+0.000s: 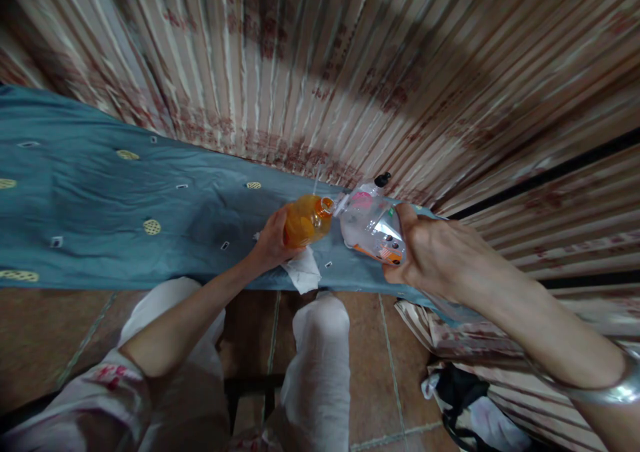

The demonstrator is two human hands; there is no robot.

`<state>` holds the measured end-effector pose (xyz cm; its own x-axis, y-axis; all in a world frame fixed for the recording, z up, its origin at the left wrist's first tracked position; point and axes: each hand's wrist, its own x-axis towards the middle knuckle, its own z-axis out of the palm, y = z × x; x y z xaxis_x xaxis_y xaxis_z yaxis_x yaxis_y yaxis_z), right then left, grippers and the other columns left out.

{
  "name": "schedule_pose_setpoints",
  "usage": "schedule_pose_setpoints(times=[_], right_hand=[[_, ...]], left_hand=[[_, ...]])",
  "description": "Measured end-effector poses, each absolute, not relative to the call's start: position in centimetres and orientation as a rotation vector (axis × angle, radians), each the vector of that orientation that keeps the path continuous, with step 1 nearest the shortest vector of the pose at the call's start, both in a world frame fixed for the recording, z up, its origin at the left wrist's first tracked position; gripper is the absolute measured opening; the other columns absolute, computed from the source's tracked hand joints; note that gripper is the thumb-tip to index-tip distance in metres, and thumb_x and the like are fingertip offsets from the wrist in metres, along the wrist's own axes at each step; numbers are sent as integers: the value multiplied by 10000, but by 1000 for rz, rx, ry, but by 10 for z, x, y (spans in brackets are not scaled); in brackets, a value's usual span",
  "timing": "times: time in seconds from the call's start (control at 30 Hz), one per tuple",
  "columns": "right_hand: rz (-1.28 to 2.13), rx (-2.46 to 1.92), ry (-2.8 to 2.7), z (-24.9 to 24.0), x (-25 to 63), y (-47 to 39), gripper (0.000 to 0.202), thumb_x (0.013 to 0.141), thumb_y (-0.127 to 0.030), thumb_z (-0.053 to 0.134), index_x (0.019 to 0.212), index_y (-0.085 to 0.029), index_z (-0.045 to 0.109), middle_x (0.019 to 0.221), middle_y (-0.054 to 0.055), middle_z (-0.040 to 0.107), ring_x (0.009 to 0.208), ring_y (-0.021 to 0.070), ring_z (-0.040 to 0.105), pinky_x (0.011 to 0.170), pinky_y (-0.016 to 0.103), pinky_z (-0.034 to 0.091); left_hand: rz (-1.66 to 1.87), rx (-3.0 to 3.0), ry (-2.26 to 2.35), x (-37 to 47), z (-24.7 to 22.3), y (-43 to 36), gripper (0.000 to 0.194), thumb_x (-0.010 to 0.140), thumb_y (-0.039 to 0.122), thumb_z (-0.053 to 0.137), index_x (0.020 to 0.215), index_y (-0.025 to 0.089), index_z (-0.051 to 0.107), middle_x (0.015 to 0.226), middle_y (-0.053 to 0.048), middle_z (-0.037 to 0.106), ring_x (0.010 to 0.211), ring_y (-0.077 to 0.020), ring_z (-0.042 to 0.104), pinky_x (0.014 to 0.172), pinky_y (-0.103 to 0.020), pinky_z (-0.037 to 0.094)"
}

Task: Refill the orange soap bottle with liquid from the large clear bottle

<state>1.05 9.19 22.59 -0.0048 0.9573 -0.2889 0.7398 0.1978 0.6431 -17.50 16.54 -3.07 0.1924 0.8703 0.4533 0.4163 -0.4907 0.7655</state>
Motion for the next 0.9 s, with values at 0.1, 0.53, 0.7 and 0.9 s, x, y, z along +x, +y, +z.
schedule_pose_setpoints(times=[0.1, 0.53, 0.7, 0.9], right_hand=[[396, 1583, 1801, 225, 12, 92, 549, 804, -506, 450, 1180, -107, 413, 712, 136, 679, 728, 326, 686, 537, 286, 308], [396, 1571, 1811, 225, 14, 93, 569, 793, -529, 460, 1175, -110, 412, 711, 136, 683, 719, 325, 689, 533, 286, 333], [404, 1574, 1810, 224, 16, 93, 605, 800, -535, 447, 1217, -99, 397, 707, 134, 683, 713, 326, 689, 532, 295, 342], [424, 1565, 1802, 223, 16, 92, 586, 807, -539, 436, 1197, -102, 403, 686, 123, 676, 707, 329, 689, 521, 296, 328]], left_hand=[[1244, 1996, 1205, -175, -31, 165, 975, 573, 254, 782, 1398, 100, 285, 1359, -219, 458, 1251, -365, 473, 1083, -531, 383], [1281, 1988, 1198, -174, -33, 166, 963, 564, 243, 782, 1390, 127, 300, 1343, -206, 480, 1244, -363, 487, 1066, -525, 396], [1280, 1995, 1213, -174, -34, 166, 970, 556, 235, 783, 1388, 119, 298, 1342, -213, 476, 1236, -362, 492, 1059, -511, 408], [1284, 2007, 1219, -174, -35, 167, 963, 563, 244, 780, 1387, 138, 292, 1340, -198, 483, 1233, -353, 497, 1056, -515, 406]])
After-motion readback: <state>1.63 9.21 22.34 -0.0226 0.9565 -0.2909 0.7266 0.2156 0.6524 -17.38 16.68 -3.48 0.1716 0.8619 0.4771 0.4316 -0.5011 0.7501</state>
